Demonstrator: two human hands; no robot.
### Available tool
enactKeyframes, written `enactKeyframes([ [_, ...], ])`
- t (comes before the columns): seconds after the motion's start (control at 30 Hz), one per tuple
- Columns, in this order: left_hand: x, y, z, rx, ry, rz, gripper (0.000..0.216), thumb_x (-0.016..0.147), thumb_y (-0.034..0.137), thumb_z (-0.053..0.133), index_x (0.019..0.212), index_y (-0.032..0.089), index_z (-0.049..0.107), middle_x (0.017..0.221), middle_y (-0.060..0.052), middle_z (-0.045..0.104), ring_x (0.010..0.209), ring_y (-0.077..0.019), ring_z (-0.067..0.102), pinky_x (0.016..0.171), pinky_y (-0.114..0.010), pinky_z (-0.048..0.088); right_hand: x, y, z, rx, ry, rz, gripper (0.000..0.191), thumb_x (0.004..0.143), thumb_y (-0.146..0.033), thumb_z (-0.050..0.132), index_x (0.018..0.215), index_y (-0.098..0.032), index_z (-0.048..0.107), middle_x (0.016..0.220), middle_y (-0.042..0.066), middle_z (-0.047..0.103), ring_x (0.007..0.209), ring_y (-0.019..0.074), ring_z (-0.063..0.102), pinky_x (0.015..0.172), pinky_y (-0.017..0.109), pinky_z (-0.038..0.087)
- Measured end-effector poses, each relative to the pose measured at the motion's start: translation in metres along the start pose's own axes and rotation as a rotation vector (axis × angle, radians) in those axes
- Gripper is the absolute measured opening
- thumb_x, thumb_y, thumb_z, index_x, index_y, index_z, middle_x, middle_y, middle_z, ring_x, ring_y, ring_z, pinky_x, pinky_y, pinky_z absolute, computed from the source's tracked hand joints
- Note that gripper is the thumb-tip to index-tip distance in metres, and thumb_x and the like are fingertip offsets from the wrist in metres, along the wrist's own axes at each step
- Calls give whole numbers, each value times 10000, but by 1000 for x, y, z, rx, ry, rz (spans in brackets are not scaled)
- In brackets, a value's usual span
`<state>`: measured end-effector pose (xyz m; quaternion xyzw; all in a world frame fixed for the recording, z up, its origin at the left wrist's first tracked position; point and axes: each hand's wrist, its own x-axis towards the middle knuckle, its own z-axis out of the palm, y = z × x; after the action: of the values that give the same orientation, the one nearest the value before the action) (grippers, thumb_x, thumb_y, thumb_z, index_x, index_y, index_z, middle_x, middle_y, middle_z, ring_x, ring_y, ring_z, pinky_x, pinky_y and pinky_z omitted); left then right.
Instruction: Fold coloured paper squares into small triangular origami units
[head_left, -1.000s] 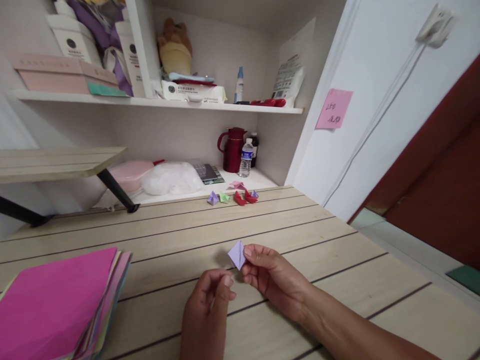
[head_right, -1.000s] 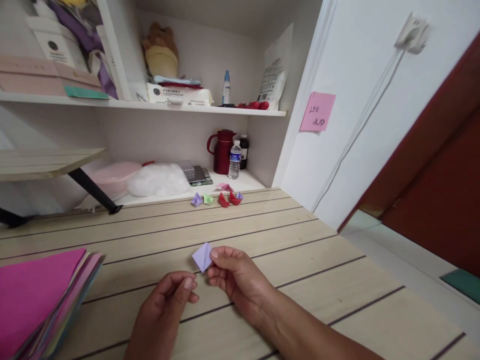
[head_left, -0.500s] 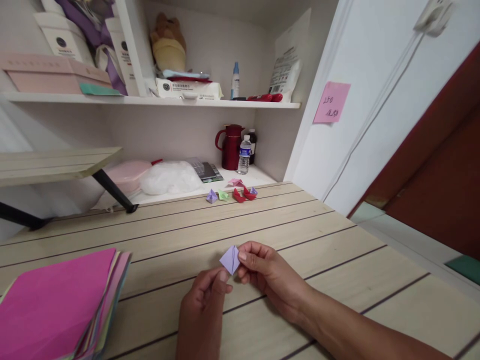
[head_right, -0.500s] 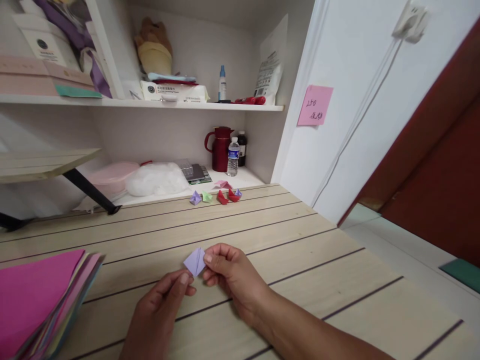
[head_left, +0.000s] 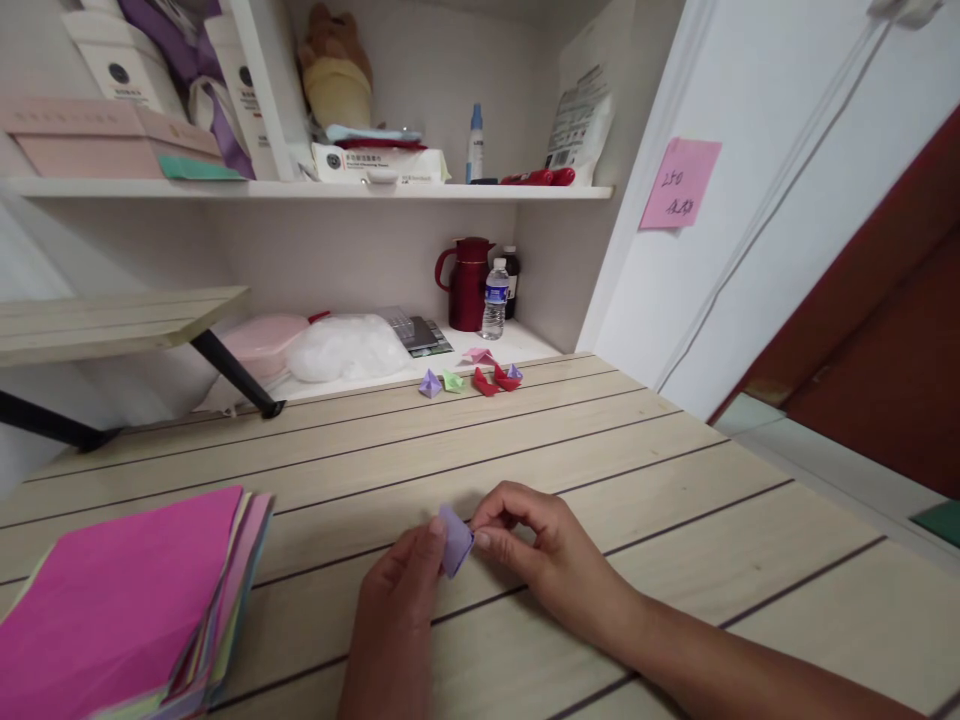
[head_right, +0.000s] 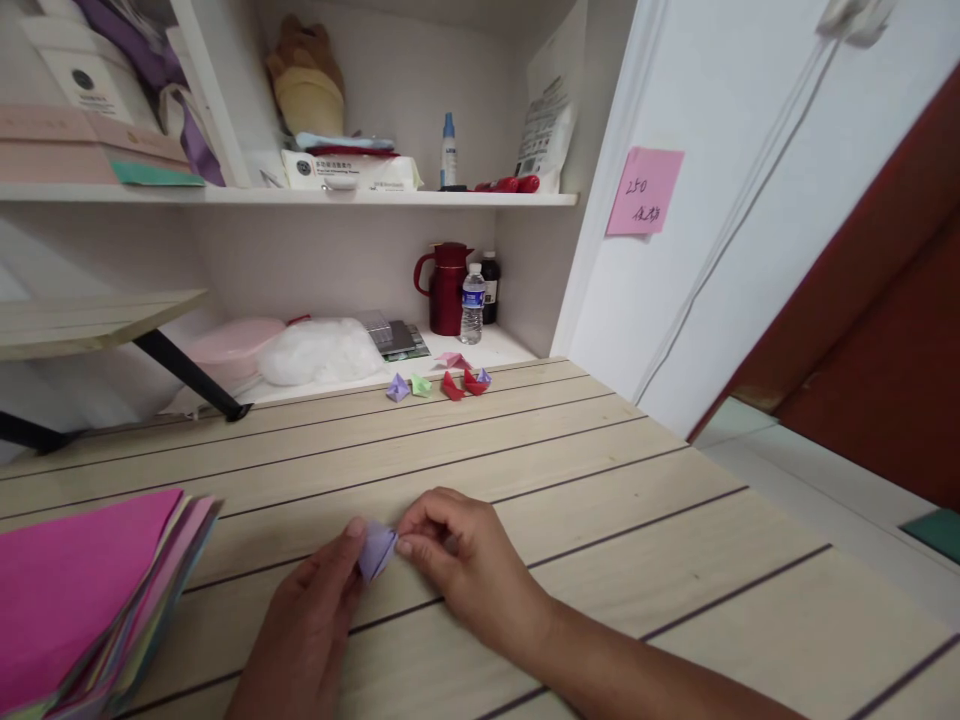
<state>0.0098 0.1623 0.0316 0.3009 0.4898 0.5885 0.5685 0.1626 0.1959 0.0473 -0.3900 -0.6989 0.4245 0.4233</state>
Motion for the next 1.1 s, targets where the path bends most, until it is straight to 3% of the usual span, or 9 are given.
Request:
enactKeyframes([
  [0.2, -1, 7, 6, -106, -67, -86, 344, 644, 478, 821, 643, 157, 696, 688, -18, 665, 736, -152, 560, 761, -273, 471, 1, 0, 0, 0, 7, 10, 103, 883, -234, 609, 792, -188, 630, 758, -1, 598, 713, 140, 543, 672, 257, 445],
  [0.33, -2, 8, 7, -267, -92, -139, 314, 636, 428, 848, 764, 158, 751, 806, -43, 717, 810, -168, 620, 773, -280, 510, -2, 0, -1, -9, 32, -80, 67, 902, -242, 603, 940, -216, 653, 942, 35, 615, 856, 169, 585, 798, 302, 489],
  [0.53, -1, 3, 9, -394, -115, -204, 295, 636, 396, 865, 754, 156, 742, 816, -35, 715, 734, -120, 611, 680, -230, 521, -8, -9, -2, -143, 59, -215, 362, 823, -230, 701, 1167, -291, 605, 1238, 74, 530, 1207, 248, 476, 967, 372, 461],
  [0.83, -3, 2, 10, -334, -148, -158, 306, 731, 458, 787, 842, 174, 757, 846, -39, 719, 804, -143, 620, 715, -243, 513, -8, -9, 0, -161, 30, -200, 428, 766, -39, 608, 1129, -266, 602, 1132, 49, 584, 1016, 204, 565, 905, 348, 503],
  [1.1, -5, -2, 11, -248, -215, -161, 332, 698, 445, 806, 885, 174, 763, 838, -57, 732, 861, -215, 654, 808, -330, 515, -6, -9, 2, -152, -11, -210, 523, 748, -43, 687, 1214, -264, 597, 1172, 58, 578, 1100, 208, 559, 959, 345, 486],
])
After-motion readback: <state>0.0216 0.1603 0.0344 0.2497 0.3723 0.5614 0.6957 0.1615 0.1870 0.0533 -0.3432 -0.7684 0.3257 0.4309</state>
